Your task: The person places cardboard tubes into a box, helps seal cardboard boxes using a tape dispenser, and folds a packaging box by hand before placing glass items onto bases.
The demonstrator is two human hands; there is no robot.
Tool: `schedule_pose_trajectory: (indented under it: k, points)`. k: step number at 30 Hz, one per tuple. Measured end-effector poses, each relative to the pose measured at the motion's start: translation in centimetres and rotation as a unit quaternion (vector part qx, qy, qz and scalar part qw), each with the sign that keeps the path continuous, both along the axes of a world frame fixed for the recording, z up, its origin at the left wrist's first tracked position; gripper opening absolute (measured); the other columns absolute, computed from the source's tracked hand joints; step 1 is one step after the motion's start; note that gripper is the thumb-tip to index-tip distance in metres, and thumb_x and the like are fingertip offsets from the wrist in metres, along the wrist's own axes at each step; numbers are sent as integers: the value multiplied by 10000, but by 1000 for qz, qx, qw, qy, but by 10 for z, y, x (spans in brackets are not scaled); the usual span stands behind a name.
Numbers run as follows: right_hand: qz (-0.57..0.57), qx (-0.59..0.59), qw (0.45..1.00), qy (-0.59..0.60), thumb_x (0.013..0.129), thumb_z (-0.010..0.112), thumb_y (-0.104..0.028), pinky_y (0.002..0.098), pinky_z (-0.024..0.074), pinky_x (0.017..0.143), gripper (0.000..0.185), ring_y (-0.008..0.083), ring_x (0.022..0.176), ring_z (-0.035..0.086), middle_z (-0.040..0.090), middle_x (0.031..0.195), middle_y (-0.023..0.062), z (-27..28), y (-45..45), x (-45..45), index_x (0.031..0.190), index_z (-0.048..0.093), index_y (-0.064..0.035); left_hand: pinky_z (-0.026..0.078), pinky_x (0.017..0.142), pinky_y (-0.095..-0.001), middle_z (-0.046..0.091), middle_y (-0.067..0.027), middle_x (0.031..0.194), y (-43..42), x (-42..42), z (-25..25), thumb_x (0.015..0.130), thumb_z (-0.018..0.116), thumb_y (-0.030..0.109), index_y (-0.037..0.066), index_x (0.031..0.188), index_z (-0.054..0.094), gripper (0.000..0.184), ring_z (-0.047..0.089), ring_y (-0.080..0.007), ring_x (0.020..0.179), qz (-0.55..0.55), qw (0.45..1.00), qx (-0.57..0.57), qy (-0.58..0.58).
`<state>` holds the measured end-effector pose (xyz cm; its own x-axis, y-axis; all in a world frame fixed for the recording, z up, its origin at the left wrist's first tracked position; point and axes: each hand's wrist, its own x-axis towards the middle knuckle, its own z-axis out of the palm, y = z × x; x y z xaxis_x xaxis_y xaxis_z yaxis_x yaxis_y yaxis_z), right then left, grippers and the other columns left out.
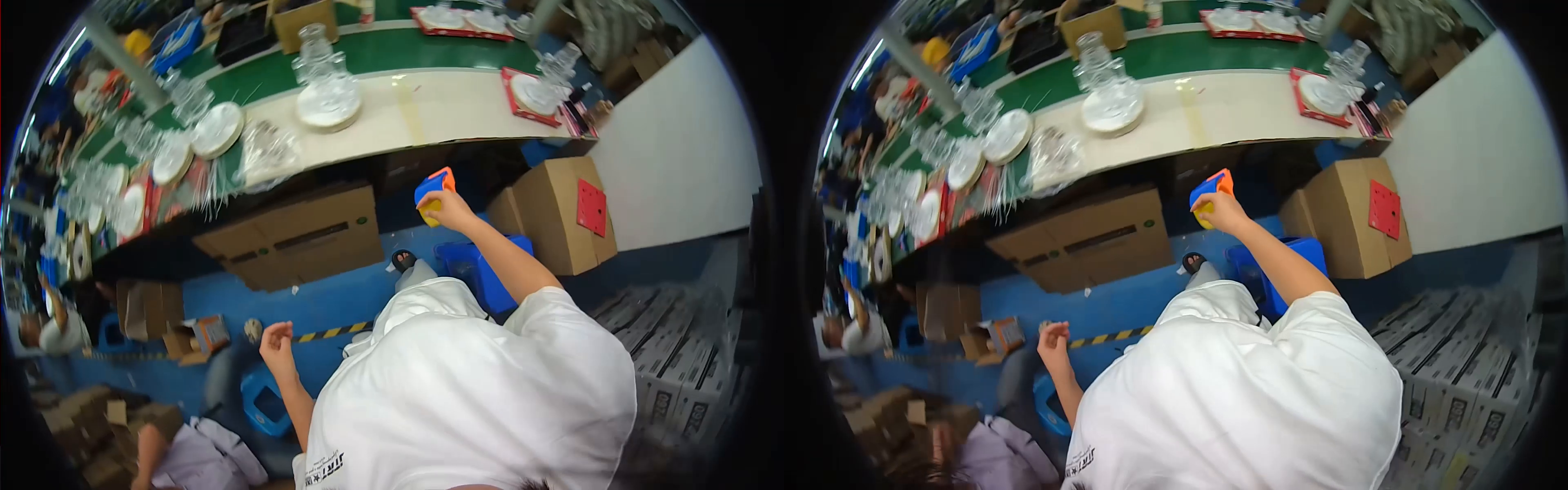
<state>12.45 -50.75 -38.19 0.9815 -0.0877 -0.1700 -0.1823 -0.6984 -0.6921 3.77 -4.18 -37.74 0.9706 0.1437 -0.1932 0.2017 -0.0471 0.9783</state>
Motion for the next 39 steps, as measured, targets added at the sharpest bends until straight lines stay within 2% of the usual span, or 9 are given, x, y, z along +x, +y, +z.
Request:
schedule_pose_trajectory:
  k: [3,6,15,18,22,25,31,36,39]
  points:
    - [-7,-144,987,-77,732,653,-80,385,477,796,144,299,886,605,636,903,115,-17,-70,40,836,695,-171,473,747,-235,645,-101,907,-42,25,2,804,489,-118,-28,948,584,195,590,-126,807,-26,1000,7,4]
    - [-16,-216,974,-67,726,635,-101,401,461,786,102,317,926,578,604,915,133,-40,-140,105,778,690,-170,462,714,-228,637,-90,872,-92,44,9,803,509,-106,-18,917,584,162,571,-113,760,-29,999,14,13]
    - [-18,-324,946,-2,712,644,-163,445,384,862,79,283,1026,525,569,1015,111,-99,-228,237,757,701,-194,469,740,-225,642,-90,864,-217,101,30,817,581,-55,-8,919,603,115,593,-120,801,2,999,-1,54]
    - [-25,-365,930,22,705,643,-161,445,357,899,84,281,1073,498,559,1060,112,-108,-233,233,757,705,-185,472,752,-226,646,-91,867,-230,111,39,816,625,-27,-10,921,613,107,600,-123,817,-5,997,30,71]
    - [14,-392,918,-58,709,640,-139,469,348,930,128,306,1120,470,536,1127,129,-100,-226,211,822,697,-156,474,763,-226,650,-86,869,-227,117,43,810,667,8,-14,928,624,127,606,-124,830,-27,996,24,82]
    - [-15,-332,912,-240,746,599,-126,463,374,926,163,313,1154,451,529,1157,142,-65,-218,191,881,690,-124,477,739,-228,649,-77,868,-221,139,22,835,638,13,-11,941,625,109,601,-120,798,-89,992,46,81]
    - [-130,-135,966,-176,705,609,-40,413,394,952,204,334,1155,456,504,1220,155,-35,-187,105,895,647,-107,468,708,-236,641,-65,829,-255,183,15,891,583,80,-2,919,633,100,584,-112,762,-134,988,-9,81]
    - [-143,-158,966,-143,713,602,-47,410,413,930,189,338,1100,494,526,1174,152,-40,-233,49,887,637,-112,454,685,-236,627,-55,783,-274,189,0,925,543,137,6,849,624,172,569,-101,746,-158,982,-47,94]
    - [-267,-217,921,-183,709,618,-64,404,431,906,232,335,1063,517,551,1127,151,-37,-316,44,939,626,-97,450,673,-233,621,-48,766,-276,191,-8,924,546,140,11,820,614,179,565,-99,736,-173,979,-42,104]
